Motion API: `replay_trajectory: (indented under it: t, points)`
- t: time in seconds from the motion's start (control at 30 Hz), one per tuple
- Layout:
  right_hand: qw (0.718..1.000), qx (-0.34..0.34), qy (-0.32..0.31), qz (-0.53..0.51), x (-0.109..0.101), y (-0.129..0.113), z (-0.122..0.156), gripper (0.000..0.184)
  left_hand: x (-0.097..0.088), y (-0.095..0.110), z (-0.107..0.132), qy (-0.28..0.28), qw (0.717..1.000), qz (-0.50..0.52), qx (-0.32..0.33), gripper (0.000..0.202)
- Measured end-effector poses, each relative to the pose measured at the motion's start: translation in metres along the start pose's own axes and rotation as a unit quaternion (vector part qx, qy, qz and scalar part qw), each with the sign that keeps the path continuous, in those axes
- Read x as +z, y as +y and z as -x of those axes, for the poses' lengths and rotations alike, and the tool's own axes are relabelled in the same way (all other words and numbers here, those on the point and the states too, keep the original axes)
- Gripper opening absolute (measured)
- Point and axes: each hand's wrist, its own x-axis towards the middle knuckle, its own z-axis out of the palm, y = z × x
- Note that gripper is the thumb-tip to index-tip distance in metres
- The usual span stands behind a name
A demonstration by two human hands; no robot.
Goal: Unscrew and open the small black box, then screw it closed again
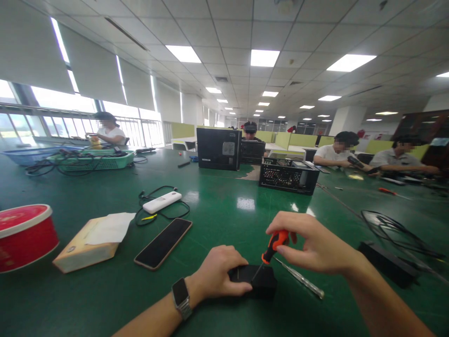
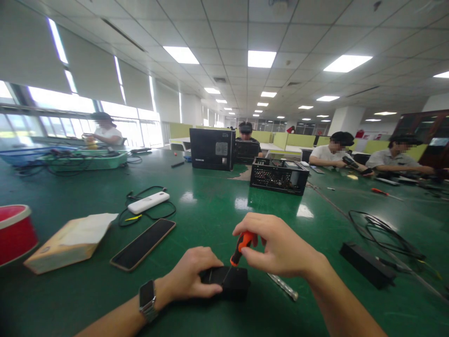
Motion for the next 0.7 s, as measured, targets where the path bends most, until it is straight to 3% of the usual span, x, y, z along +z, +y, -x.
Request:
replay_trajectory:
  t: [0.7]
  points:
    - [0.999,0.02,0.004,0.036,0.0009,-0.0004,-0.0003,0.024,0.002,-0.0026,0.0013,0.007,1.0,0.002,0.003,0.046]
